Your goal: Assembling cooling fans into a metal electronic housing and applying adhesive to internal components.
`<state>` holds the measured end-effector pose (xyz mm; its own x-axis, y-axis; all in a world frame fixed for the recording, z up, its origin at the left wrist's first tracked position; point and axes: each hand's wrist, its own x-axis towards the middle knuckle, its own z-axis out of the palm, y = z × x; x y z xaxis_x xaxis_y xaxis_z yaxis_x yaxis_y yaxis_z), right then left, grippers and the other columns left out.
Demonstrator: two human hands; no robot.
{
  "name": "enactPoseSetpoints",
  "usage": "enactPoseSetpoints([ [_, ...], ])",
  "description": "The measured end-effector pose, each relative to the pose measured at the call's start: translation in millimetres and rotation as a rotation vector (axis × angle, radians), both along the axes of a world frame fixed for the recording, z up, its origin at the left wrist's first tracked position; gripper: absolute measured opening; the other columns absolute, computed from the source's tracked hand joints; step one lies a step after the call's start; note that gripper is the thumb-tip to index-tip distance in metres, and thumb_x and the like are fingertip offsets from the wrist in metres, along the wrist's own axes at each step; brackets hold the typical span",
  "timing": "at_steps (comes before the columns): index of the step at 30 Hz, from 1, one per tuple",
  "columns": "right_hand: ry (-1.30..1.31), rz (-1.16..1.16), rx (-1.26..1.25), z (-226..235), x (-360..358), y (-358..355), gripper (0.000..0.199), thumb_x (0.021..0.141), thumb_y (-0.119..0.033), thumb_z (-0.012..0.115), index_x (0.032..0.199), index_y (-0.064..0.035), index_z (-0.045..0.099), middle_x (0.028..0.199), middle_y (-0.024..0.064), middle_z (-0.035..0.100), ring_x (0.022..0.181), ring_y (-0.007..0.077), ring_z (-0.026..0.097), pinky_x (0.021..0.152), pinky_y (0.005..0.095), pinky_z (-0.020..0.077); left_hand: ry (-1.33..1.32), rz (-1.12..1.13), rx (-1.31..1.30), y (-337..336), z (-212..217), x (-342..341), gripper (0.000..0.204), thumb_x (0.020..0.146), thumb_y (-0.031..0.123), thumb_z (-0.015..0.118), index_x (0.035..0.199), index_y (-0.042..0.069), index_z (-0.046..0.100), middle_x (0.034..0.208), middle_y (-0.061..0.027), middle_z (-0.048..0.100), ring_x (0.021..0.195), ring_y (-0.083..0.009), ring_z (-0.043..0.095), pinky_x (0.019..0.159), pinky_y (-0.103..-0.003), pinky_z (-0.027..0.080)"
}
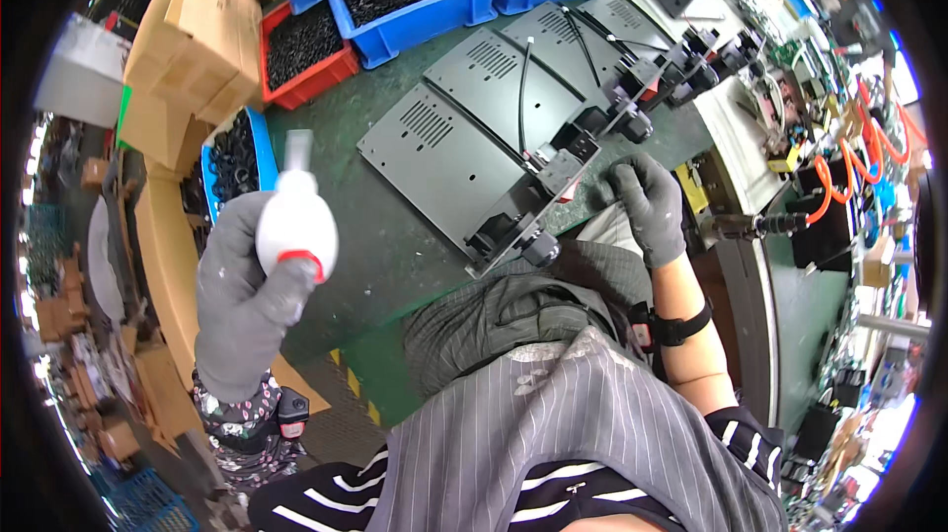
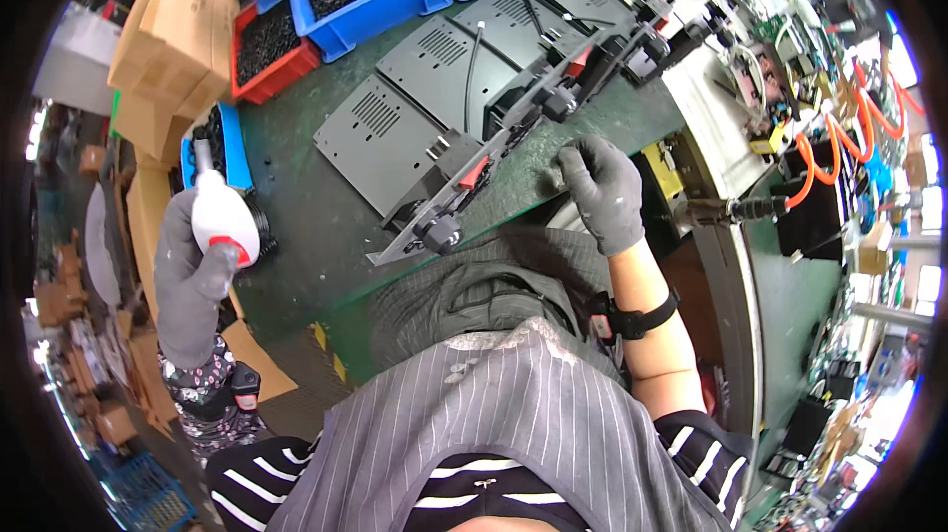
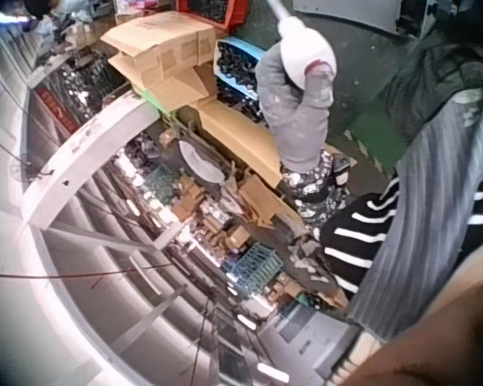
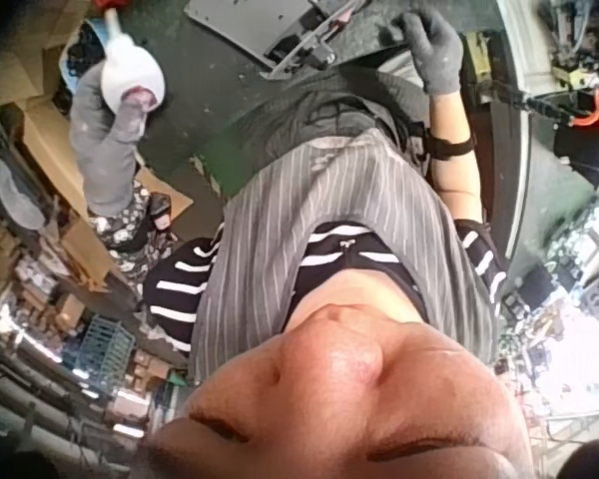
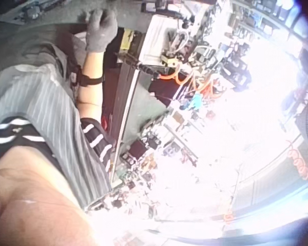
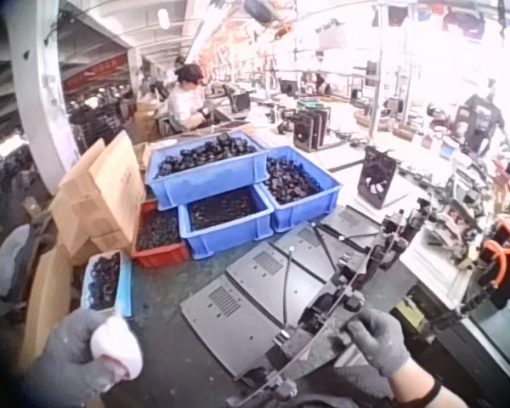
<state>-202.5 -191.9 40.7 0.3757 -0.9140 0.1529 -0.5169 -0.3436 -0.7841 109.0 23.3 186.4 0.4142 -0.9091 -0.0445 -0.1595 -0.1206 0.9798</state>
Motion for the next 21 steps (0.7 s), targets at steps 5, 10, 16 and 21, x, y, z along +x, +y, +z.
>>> enactPoseSetpoints([
  [5,-0.049,0.045,0.066,0.1,-0.1,5.2,0.036,0.090,-0.035,0.057,0.087,-0.0004,0.065,0.079,0.0158,0.063,0.076,0.0284,0.062,0.071,0.0351,0.0469,0.052,-0.164,0.044,-9.6,14.9,-13.8,0.033,0.081,0.012,0.069,0.111,0.000,0.060,0.098,-0.0044,0.062,0.084,-0.0098,0.058,0.073,-0.025,0.047],
  [10,-0.059,0.038,0.106,2.8,0.7,10.0,0.034,0.091,-0.032,0.059,0.088,0.0017,0.064,0.080,0.0145,0.064,0.076,0.0248,0.061,0.072,0.0337,0.0467,-0.376,-0.376,-0.151,-27.7,3.4,-9.9,0.027,0.071,0.009,0.071,0.097,0.003,0.067,0.079,-0.0052,0.062,0.072,-0.0163,0.058,0.066,-0.028,0.045],
  [16,-0.148,0.064,0.076,-7.5,1.9,6.8,0.035,0.090,-0.031,0.060,0.090,0.0033,0.063,0.086,0.0151,0.065,0.080,0.0251,0.061,0.074,0.0336,0.0471,-0.584,-0.467,-0.183,-46.0,5.8,-7.3,0.035,0.063,0.008,0.073,0.097,0.006,0.070,0.072,-0.0064,0.059,0.062,-0.0192,0.059,0.057,-0.031,0.047],
  [21,-0.169,0.010,0.105,-20.3,-9.2,3.6,0.035,0.087,-0.031,0.062,0.090,0.0031,0.063,0.083,0.0157,0.064,0.079,0.0269,0.061,0.074,0.0350,0.0471,-0.750,-0.495,-0.210,-62.2,13.5,-10.4,0.035,0.058,0.008,0.073,0.093,0.006,0.071,0.068,-0.0067,0.057,0.054,-0.0193,0.056,0.047,-0.030,0.045],
])
